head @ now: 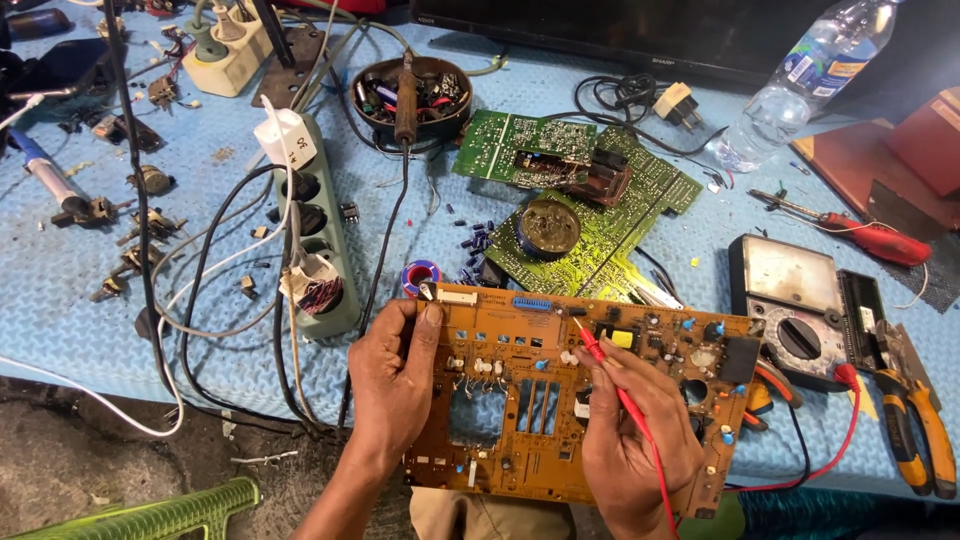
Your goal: Testing various components and points on a circuit board using a multimeter for diagnostics.
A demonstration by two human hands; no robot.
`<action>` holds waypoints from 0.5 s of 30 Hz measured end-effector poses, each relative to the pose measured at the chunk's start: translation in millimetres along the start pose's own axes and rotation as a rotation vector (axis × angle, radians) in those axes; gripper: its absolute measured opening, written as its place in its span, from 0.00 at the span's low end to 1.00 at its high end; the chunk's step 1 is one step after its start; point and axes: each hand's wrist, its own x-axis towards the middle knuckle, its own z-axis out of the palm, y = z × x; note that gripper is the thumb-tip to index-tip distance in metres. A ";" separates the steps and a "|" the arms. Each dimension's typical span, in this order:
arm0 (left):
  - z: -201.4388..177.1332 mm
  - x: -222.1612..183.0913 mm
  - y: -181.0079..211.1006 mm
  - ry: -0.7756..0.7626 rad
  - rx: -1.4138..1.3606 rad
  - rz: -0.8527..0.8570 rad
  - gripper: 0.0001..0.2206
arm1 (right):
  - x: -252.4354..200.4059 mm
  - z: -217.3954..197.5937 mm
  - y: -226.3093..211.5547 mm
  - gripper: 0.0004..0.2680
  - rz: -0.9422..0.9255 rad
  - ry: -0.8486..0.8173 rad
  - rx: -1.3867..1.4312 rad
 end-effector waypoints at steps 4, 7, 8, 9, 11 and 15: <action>-0.8 0.7 2.5 0.003 0.021 -0.009 0.11 | -0.1 1.1 0.9 0.06 -0.004 -0.050 -0.047; -0.8 -0.1 1.8 0.001 0.025 -0.011 0.11 | 1.5 1.4 1.9 0.06 0.003 -0.073 -0.038; -0.8 0.3 0.6 -0.001 0.036 -0.008 0.11 | 3.6 1.7 1.9 0.06 -0.014 -0.092 -0.039; -0.9 0.8 0.8 0.000 0.036 -0.006 0.11 | 4.8 1.3 1.4 0.06 -0.016 -0.090 -0.038; -0.8 1.0 1.1 -0.003 0.046 -0.021 0.11 | 6.8 -0.1 0.3 0.04 0.015 -0.097 -0.052; 0.1 0.9 -0.3 0.005 0.032 -0.014 0.10 | 1.3 -0.3 -0.9 0.05 0.018 -0.052 -0.023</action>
